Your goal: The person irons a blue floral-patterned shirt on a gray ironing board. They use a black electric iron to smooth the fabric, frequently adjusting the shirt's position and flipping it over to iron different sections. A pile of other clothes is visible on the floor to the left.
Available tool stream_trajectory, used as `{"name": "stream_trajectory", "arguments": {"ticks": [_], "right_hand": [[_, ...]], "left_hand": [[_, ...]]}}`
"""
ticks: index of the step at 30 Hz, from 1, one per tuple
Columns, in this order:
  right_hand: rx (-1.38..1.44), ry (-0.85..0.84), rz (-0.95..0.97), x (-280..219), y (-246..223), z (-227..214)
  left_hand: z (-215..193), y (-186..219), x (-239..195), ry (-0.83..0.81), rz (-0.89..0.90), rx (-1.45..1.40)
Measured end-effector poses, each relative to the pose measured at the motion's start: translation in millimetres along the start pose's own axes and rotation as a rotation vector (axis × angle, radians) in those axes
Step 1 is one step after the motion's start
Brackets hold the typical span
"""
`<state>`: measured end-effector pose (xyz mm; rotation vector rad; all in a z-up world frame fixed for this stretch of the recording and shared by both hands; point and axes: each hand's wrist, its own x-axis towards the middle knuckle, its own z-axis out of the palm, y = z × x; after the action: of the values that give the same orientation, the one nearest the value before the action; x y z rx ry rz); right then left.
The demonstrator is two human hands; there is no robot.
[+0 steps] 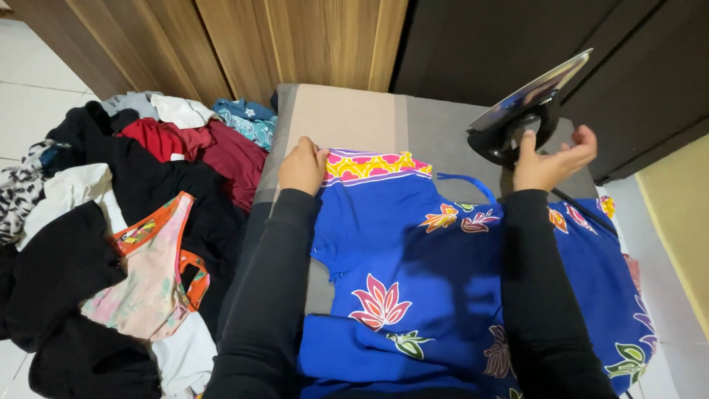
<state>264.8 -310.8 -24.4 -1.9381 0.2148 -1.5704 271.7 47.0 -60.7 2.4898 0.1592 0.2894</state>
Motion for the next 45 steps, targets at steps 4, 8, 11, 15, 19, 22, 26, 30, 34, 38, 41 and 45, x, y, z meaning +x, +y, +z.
{"name": "stream_trajectory", "arguments": {"ticks": [4,8,11,15,19,22,26,30,34,38,41,45], "right_hand": [[0.122,-0.488,0.398,-9,84,24],[0.199,-0.474,0.226,5,51,17],[-0.02,-0.563,-0.052,21,14,0],[-0.25,-0.992,-0.162,22,-107,-35],[-0.383,-1.423,-0.134,1,-189,-41],[-0.527,-1.698,-0.194,-21,-187,-26],[-0.662,-1.568,-0.216,-25,-174,-8],[-0.688,-1.439,-0.249,-25,-165,12],[-0.729,-1.371,-0.236,-32,-169,26],[-0.645,-1.465,-0.241,-32,-186,26],[-0.579,-1.494,-0.272,-31,-193,31],[-0.567,-1.447,-0.316,-40,-186,50]], "left_hand": [[-4,-4,-4,-0.038,0.041,-0.001],[-5,-9,0,-0.076,0.082,0.031],[-14,-5,-3,-0.076,0.036,-0.046],[-23,-4,-4,-0.081,-0.038,-0.177],[-24,-2,-2,-0.082,-0.074,-0.161],[-23,-1,-1,-0.073,-0.107,-0.157],[-26,2,-1,-0.08,-0.152,-0.105],[-24,4,0,-0.081,-0.14,-0.038],[-22,2,-1,-0.061,-0.126,-0.014],[-16,-4,2,-0.024,-0.081,0.005],[-15,-6,4,-0.021,-0.073,0.021],[-14,-10,2,-0.043,-0.079,0.017]]}}
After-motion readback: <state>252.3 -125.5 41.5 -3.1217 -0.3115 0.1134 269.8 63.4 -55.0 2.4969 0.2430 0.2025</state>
